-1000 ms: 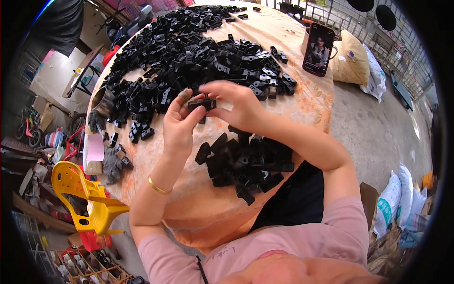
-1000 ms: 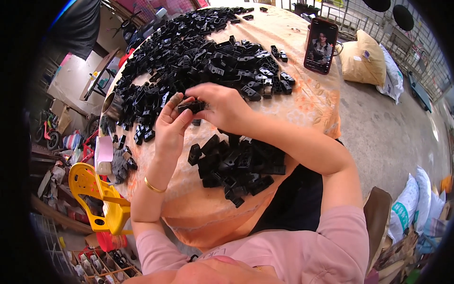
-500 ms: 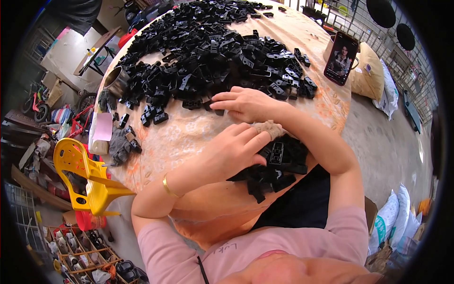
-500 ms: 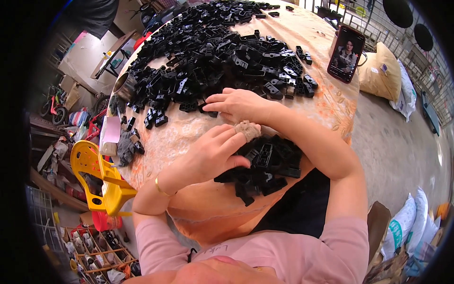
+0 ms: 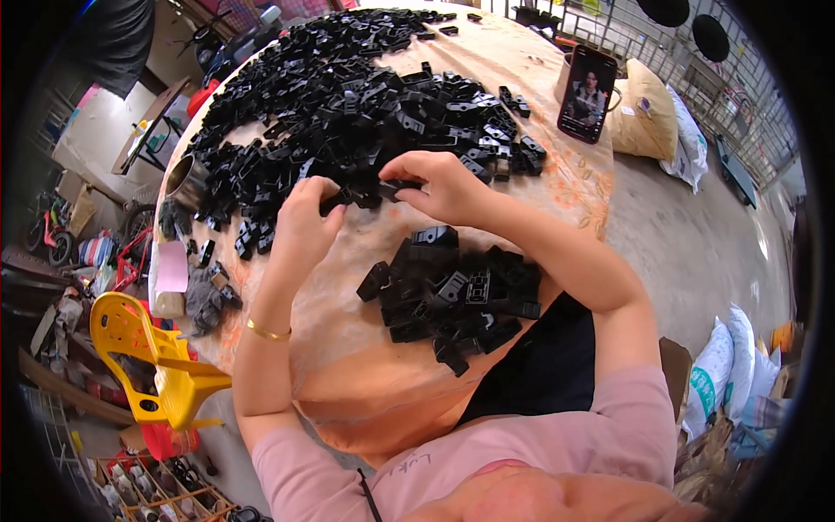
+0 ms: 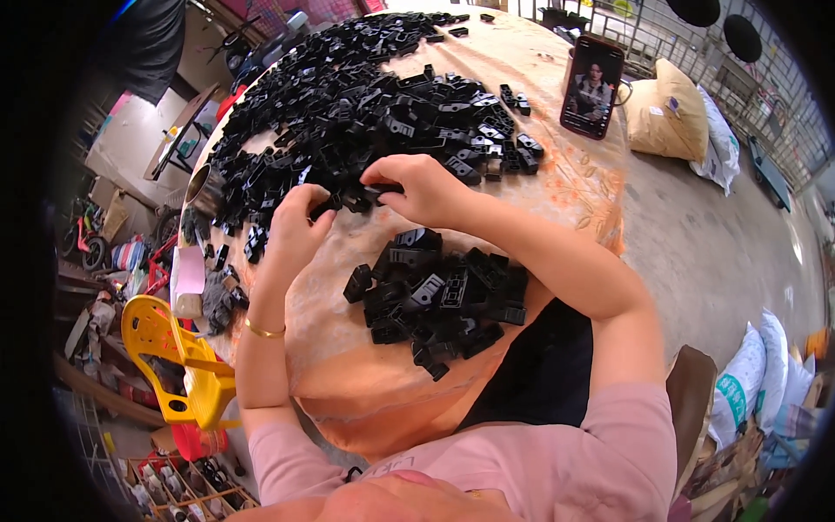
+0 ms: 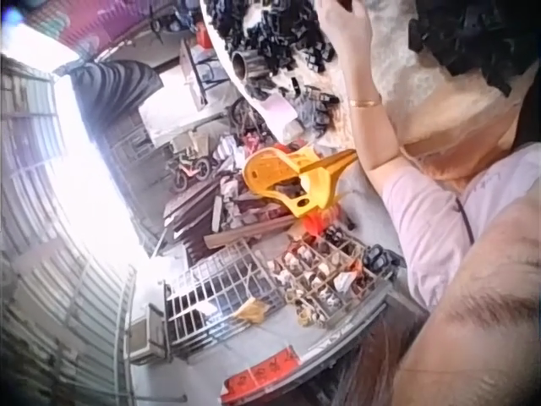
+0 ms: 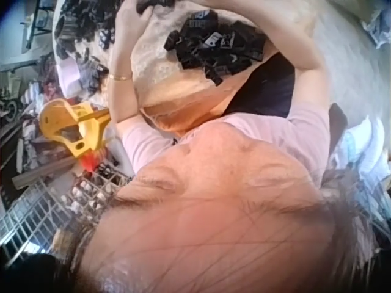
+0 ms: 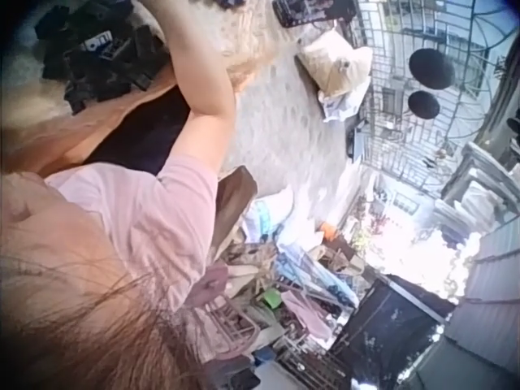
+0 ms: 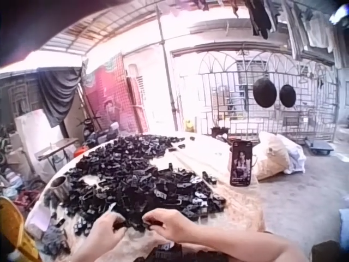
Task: The person assembles plastic components by hand, fitting pairs of plastic pieces together and placing the assembled parts into a pile on the table.
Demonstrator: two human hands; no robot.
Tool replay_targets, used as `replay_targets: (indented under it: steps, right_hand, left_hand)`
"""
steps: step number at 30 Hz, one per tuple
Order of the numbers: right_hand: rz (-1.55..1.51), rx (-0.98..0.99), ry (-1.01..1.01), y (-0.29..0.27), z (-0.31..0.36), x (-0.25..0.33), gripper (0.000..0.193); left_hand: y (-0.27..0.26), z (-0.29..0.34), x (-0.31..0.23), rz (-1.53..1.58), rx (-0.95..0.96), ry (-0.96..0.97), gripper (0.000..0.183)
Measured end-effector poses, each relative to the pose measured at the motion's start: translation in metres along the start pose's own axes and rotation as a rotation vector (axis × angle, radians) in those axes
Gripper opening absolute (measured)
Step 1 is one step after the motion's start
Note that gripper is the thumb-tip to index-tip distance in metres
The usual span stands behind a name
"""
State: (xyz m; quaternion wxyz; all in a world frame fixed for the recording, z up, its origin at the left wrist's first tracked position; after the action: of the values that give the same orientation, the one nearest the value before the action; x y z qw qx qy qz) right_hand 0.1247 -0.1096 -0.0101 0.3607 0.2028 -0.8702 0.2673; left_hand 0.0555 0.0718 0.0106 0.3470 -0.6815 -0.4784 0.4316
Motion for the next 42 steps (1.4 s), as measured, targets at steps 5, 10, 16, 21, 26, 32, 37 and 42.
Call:
replay_targets:
  steps: [5, 10, 16, 21, 26, 32, 37, 42]
  right_hand:
    - [-0.153, -0.045, -0.014, 0.002, -0.001, 0.021, 0.026]
    - [-0.295, -0.038, -0.023, 0.005, -0.001, 0.018, 0.028]
    - [-0.494, -0.058, 0.161, 0.003, -0.002, 0.012, 0.027]
    - [-0.553, -0.071, 0.196, 0.006, 0.001, 0.010, 0.027]
    - [-0.199, -0.153, 0.017, 0.011, 0.003, 0.013, 0.026]
    - [0.070, -0.117, -0.111, 0.010, 0.004, 0.018, 0.029]
    - [0.157, -0.157, -0.154, 0.011, 0.008, 0.031, 0.032]
    - [0.003, -0.081, -0.292, 0.008, 0.002, 0.024, 0.036]
  left_hand:
    - [0.008, -0.001, -0.014, 0.879, 0.114, -0.251, 0.019]
    - [0.019, 0.003, -0.016, 1.322, 0.233, -0.386, 0.018]
    - [0.014, 0.008, -0.032, 1.373, 0.140, -0.298, 0.029]
    - [0.008, 0.010, -0.032, 1.072, 0.119, -0.174, 0.035]
    - [0.006, 0.011, -0.041, 0.776, -0.087, -0.076, 0.024]
    - [0.010, 0.013, -0.037, 0.741, -0.083, -0.106, 0.031]
    - [0.015, 0.016, -0.052, 0.964, -0.127, -0.234, 0.047]
    - [0.018, 0.011, -0.039, 1.166, -0.138, -0.244, 0.046]
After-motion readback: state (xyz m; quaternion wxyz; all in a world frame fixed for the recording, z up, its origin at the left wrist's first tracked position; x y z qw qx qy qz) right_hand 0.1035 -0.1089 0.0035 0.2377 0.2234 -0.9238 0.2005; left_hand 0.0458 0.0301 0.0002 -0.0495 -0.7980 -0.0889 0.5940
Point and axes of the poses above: each hand's wrist, its own z-axis away from the middle knuckle, its own y-axis out of the palm, x = y × z, the point moved 4 cm from there along -z, towards the middle knuckle, and after that the axes turned 9 degrees about -z, right-handed, at the moved point
